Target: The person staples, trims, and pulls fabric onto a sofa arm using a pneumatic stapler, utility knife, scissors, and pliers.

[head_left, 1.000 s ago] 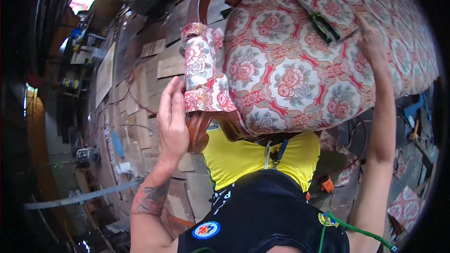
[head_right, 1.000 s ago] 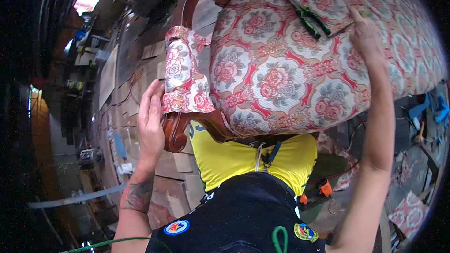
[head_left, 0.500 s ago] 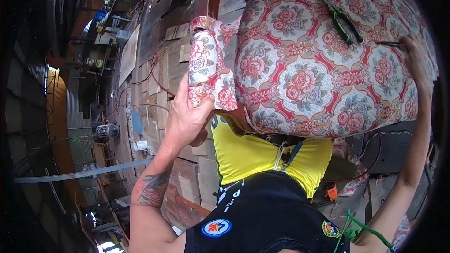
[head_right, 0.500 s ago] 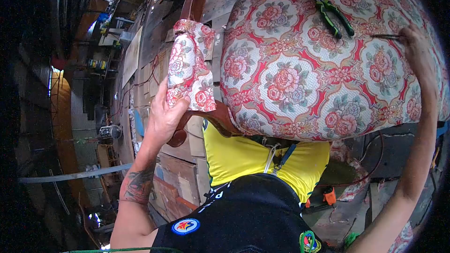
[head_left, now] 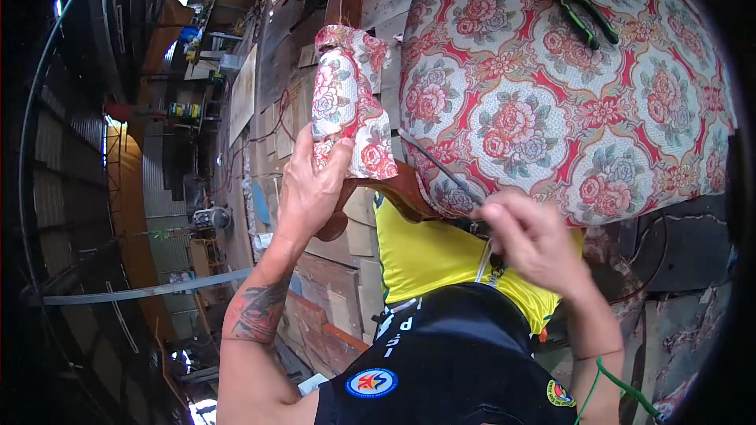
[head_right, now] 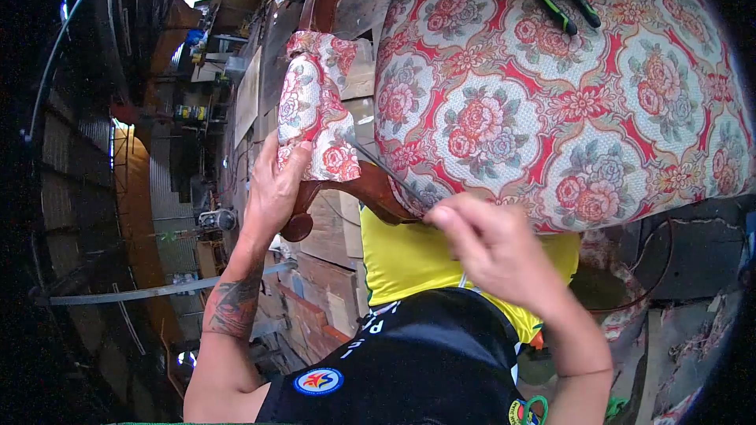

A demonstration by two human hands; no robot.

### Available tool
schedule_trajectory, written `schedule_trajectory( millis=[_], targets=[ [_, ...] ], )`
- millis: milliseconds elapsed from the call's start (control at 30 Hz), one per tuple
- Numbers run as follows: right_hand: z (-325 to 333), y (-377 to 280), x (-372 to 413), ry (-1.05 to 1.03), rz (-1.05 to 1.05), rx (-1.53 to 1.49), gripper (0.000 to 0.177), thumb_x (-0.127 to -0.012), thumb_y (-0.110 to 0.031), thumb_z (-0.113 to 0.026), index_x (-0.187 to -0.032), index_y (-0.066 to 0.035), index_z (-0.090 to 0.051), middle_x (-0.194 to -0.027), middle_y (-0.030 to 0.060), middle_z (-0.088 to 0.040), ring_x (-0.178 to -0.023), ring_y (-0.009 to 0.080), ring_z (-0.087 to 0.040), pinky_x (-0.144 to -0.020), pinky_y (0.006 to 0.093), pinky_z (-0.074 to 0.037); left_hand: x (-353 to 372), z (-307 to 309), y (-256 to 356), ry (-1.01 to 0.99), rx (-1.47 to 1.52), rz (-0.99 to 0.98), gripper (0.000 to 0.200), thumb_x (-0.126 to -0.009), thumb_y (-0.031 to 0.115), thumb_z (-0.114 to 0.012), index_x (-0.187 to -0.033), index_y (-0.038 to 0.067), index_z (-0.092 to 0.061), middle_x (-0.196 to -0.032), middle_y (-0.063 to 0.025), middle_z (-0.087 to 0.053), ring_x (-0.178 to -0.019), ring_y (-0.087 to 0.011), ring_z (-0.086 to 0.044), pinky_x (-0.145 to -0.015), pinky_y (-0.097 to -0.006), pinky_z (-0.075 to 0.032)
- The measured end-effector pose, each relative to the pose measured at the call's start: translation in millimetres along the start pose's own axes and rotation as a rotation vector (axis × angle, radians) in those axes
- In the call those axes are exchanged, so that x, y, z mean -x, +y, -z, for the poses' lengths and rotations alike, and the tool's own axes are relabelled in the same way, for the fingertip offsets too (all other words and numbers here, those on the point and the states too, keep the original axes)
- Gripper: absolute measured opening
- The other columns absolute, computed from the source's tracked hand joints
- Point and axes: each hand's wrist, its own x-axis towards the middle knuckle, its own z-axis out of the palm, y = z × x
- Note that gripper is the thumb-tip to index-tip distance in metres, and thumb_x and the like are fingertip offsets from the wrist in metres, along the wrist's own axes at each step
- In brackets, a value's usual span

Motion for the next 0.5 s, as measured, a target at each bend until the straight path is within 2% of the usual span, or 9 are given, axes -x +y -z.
schedule_trajectory(
  millis=[33,67,133,167,233,267,367,433,500],
  targets=[
    [-12.8,2.7,-3.5,-0.059,-0.095,-0.123,0.028,-0.107,-0.022,-0.055,-0.107,0.001,-0.072,-0.070,0.0066,-0.063,-0.062,0.0117,-0.059,-0.062,0.0307,-0.050,0.8,0.0,-2.7,-0.003,-0.010,0.001,0.040,-0.096,0.028,-0.066,-0.124,0.000,-0.060,-0.108,-0.0222,-0.073,-0.102,-0.0353,-0.073,-0.091,-0.0424,-0.053],
    [-22.1,0.2,-4.9,-0.064,-0.066,-0.200,0.028,-0.106,-0.019,-0.053,-0.115,0.002,-0.070,-0.071,0.0076,-0.063,-0.065,0.0114,-0.059,-0.064,0.0308,-0.050,0.9,0.3,-6.8,-0.017,0.059,-0.006,0.040,-0.097,0.028,-0.065,-0.124,-0.001,-0.060,-0.108,-0.0213,-0.074,-0.101,-0.0330,-0.073,-0.091,-0.0417,-0.053],
    [-37.6,2.2,-9.0,-0.024,0.197,-0.285,0.033,-0.106,-0.015,-0.052,-0.131,0.001,-0.065,-0.073,0.0079,-0.064,-0.064,0.0130,-0.059,-0.064,0.0315,-0.051,0.5,0.4,-9.1,-0.032,0.124,-0.012,0.039,-0.097,0.027,-0.065,-0.123,-0.001,-0.061,-0.108,-0.0204,-0.074,-0.100,-0.0307,-0.073,-0.090,-0.0409,-0.053],
    [-39.6,-3.6,-9.7,-0.024,0.197,-0.291,0.033,-0.106,-0.015,-0.052,-0.131,0.001,-0.065,-0.073,0.0079,-0.064,-0.064,0.0130,-0.059,-0.064,0.0315,-0.051,0.5,0.6,-7.9,-0.028,0.091,0.016,0.039,-0.097,0.027,-0.065,-0.123,-0.002,-0.061,-0.108,-0.0196,-0.074,-0.100,-0.0288,-0.073,-0.090,-0.0400,-0.053],
    [-36.4,-18.9,-10.3,-0.311,0.000,-0.383,0.042,-0.105,-0.014,-0.053,-0.146,-0.003,-0.056,-0.072,0.0105,-0.063,-0.062,0.0164,-0.059,-0.065,0.0328,-0.051,0.3,1.2,-7.1,-0.022,0.058,0.043,0.039,-0.097,0.026,-0.064,-0.123,-0.002,-0.062,-0.108,-0.0188,-0.074,-0.099,-0.0270,-0.072,-0.090,-0.0391,-0.053],
    [-45.3,-5.0,-12.7,-0.278,0.113,-0.255,0.046,-0.106,-0.014,-0.053,-0.151,-0.006,-0.051,-0.071,0.0116,-0.061,-0.062,0.0174,-0.059,-0.066,0.0335,-0.052,0.5,1.4,-7.0,-0.026,0.031,0.054,0.038,-0.097,0.025,-0.064,-0.123,-0.002,-0.062,-0.107,-0.0185,-0.074,-0.099,-0.0270,-0.072,-0.090,-0.0388,-0.053],
    [-57.8,4.2,-12.5,-0.177,0.157,-0.162,0.048,-0.105,-0.014,-0.055,-0.152,-0.007,-0.050,-0.071,0.0143,-0.058,-0.060,0.0167,-0.055,-0.064,0.0335,-0.050,-0.2,0.6,-14.0,-0.039,0.058,0.025,0.038,-0.097,0.025,-0.063,-0.125,-0.002,-0.061,-0.105,-0.0180,-0.074,-0.098,-0.0266,-0.072,-0.091,-0.0382,-0.053],
    [-60.2,1.3,-11.8,-0.128,0.075,-0.297,0.049,-0.105,-0.014,-0.056,-0.152,-0.008,-0.050,-0.070,0.0151,-0.052,-0.058,0.0144,-0.047,-0.061,0.0328,-0.047,0.8,1.5,-16.5,-0.049,0.106,-0.013,0.039,-0.097,0.024,-0.063,-0.126,-0.002,-0.061,-0.105,-0.0177,-0.073,-0.098,-0.0262,-0.071,-0.092,-0.0379,-0.052],
    [-58.4,1.4,-12.4,-0.131,0.051,-0.275,0.049,-0.104,-0.014,-0.056,-0.152,-0.008,-0.050,-0.069,0.0146,-0.049,-0.058,0.0132,-0.044,-0.059,0.0323,-0.045,1.8,2.5,-15.0,-0.083,0.184,-0.006,0.042,-0.098,0.024,-0.063,-0.130,-0.002,-0.058,-0.111,-0.0147,-0.072,-0.102,-0.0223,-0.069,-0.094,-0.0360,-0.051]
  ],
)
